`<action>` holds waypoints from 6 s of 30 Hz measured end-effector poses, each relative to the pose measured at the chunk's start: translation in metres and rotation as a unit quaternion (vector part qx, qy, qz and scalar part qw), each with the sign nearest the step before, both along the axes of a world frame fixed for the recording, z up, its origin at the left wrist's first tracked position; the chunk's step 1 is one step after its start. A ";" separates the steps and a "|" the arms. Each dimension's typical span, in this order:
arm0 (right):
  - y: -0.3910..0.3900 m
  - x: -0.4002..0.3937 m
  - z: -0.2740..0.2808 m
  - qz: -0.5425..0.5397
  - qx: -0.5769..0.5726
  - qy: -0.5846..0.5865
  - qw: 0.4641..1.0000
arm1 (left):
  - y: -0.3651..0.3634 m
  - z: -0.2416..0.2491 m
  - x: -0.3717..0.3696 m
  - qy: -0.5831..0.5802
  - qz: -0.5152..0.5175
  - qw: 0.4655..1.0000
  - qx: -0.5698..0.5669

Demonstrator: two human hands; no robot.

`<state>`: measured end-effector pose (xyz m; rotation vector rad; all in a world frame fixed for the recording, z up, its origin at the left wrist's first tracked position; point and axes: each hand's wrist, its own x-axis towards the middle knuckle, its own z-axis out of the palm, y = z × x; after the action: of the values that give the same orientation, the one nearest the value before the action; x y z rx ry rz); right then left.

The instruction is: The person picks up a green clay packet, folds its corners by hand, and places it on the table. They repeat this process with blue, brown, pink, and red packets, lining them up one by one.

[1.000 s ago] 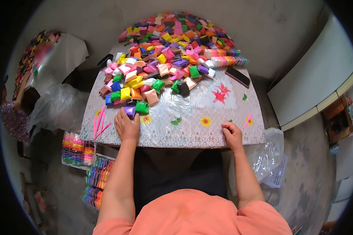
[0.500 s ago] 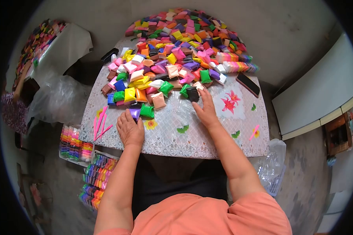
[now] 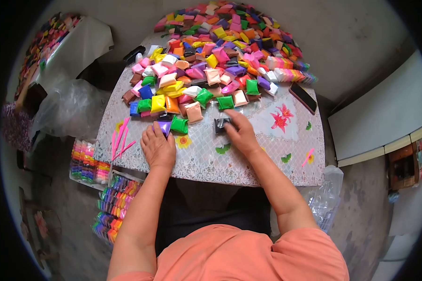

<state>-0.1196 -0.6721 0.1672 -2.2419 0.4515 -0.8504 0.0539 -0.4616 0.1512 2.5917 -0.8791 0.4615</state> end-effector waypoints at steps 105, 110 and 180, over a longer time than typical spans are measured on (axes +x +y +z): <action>0.213 -0.204 0.068 0.104 0.266 -0.149 0.947 | 0.113 0.069 -0.223 0.721 -0.405 0.472 -0.304; 0.212 -0.206 0.069 0.140 0.271 -0.136 0.943 | 0.115 0.071 -0.220 0.735 -0.416 0.452 -0.286; 0.220 -0.194 0.048 0.066 0.523 -0.188 0.829 | 0.114 0.054 -0.218 0.826 -0.324 0.339 -0.311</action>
<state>-0.3140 -0.4520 0.2152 -1.0459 0.4169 -0.6887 -0.1638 -0.3474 0.2048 0.6538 -0.4573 -1.5069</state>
